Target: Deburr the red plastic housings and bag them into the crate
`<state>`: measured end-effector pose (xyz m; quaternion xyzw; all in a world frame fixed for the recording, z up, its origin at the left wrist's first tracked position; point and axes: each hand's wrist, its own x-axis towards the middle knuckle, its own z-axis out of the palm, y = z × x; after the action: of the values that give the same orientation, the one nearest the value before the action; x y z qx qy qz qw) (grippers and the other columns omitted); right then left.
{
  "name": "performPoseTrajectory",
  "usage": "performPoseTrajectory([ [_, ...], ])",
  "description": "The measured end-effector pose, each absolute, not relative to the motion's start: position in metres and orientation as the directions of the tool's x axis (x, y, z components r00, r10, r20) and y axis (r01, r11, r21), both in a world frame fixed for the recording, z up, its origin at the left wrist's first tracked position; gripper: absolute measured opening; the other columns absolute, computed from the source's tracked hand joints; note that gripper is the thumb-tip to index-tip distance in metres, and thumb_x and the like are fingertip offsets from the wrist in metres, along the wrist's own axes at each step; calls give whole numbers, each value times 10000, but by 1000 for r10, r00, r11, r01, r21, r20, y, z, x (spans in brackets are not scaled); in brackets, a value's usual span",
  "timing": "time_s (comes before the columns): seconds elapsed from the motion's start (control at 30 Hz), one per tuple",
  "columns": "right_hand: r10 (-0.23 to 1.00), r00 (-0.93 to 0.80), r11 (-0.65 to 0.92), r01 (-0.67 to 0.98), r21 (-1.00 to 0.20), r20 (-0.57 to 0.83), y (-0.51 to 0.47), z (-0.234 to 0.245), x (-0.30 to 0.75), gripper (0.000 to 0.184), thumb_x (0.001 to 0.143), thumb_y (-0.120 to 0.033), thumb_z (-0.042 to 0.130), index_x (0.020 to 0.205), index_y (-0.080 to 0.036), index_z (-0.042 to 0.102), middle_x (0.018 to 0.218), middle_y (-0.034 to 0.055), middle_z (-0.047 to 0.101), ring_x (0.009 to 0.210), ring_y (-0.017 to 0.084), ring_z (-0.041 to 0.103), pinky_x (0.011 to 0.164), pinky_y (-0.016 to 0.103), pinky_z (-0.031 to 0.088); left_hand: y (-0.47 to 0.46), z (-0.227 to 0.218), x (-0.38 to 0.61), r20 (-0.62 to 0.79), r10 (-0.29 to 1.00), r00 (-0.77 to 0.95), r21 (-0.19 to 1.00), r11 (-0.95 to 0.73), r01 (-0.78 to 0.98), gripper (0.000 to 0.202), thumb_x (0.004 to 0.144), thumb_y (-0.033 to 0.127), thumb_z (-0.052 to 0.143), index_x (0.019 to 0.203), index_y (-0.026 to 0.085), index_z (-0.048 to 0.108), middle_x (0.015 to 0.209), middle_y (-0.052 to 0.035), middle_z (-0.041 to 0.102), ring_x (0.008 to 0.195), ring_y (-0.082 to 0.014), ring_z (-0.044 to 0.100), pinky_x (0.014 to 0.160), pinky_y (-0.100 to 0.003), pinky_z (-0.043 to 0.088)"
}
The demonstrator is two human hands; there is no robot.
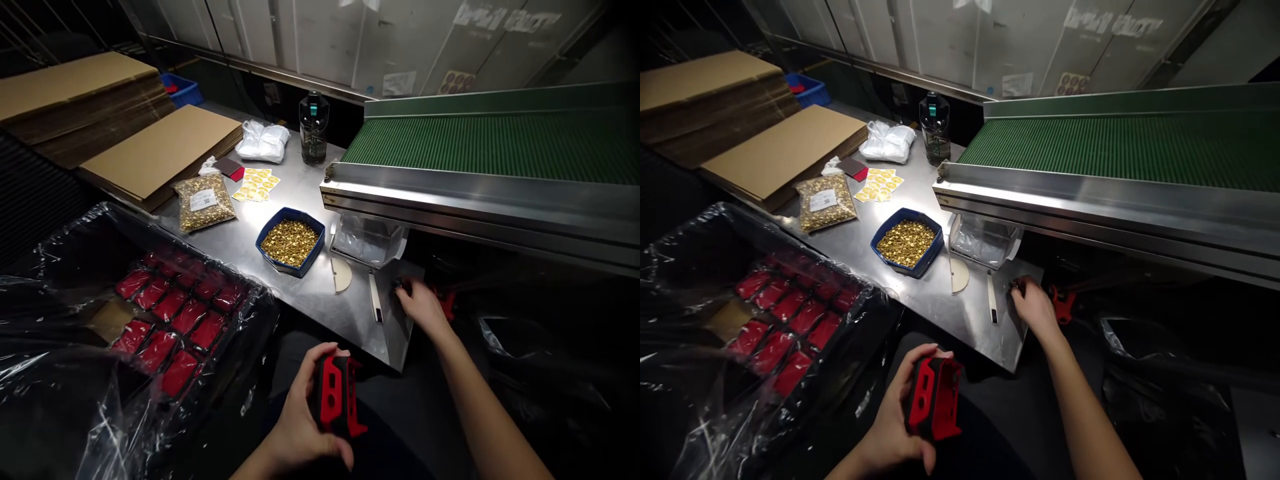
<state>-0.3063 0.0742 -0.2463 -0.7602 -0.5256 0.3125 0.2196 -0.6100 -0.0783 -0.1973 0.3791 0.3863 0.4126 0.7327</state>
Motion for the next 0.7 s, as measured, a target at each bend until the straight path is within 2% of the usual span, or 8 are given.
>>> performPoseTrajectory([
  [0.07,923,292,-374,543,-752,-249,54,-239,-299,304,933,-422,534,1139,-199,532,1119,155,648,1048,286,634,906,430,489,-76,-198,-606,-259,901,348,846,385,-368,1134,474,585,939,1439,311,411,1471,-162,486,1348,-406,482,1173,-497,360],
  [0.17,905,312,-390,340,-856,-288,7,-225,-298,408,953,-524,473,1219,-215,467,1074,111,651,900,225,662,798,362,546,-72,-200,-597,-257,904,341,760,407,-506,1095,446,601,943,1392,284,493,1456,-160,511,1358,-444,466,1165,-530,367],
  [0.23,889,318,-413,250,-876,-328,-30,-216,-305,410,959,-543,478,1190,-208,523,958,68,635,748,177,619,713,320,540,-72,-202,-591,-295,879,374,611,475,-633,1018,513,667,894,1376,255,543,1446,-160,540,1351,-459,474,1148,-569,383],
  [0.3,860,308,-465,144,-874,-407,-62,-207,-319,386,978,-542,471,1120,-199,577,842,29,590,642,143,545,642,286,505,-71,-203,-585,-364,801,475,395,595,-700,889,645,746,777,1338,215,611,1410,-153,593,1357,-437,486,1156,-574,383],
  [0.4,829,200,-530,-12,-848,-521,-98,-194,-344,389,1006,-567,421,1031,-209,569,781,-4,526,612,128,496,611,263,479,-67,-204,-575,-411,696,588,149,688,-710,766,793,775,613,1278,186,680,1351,-119,659,1381,-347,496,1216,-489,337],
  [0.5,882,127,-468,136,-873,-453,-118,-180,-364,355,990,-563,479,903,-224,538,722,-25,470,609,130,476,576,241,436,-62,-203,-564,-388,711,586,137,674,-726,703,833,719,618,1299,195,673,1375,-91,647,1404,-301,479,1257,-426,274],
  [0.6,964,169,-258,402,-879,-205,-124,-168,-375,326,936,-473,624,757,-226,509,637,-43,426,558,118,428,526,232,359,-63,-202,-552,-361,731,580,202,668,-716,728,814,707,646,1363,229,623,1414,-70,620,1470,-308,378,1279,-422,210],
  [0.7,973,229,-132,465,-875,-25,-119,-159,-376,288,932,-388,651,716,-225,553,608,-38,497,527,113,463,525,233,376,-70,-195,-544,-362,740,567,281,666,-691,883,723,727,721,1455,275,520,1490,-64,547,1512,-342,278,1276,-465,205],
])
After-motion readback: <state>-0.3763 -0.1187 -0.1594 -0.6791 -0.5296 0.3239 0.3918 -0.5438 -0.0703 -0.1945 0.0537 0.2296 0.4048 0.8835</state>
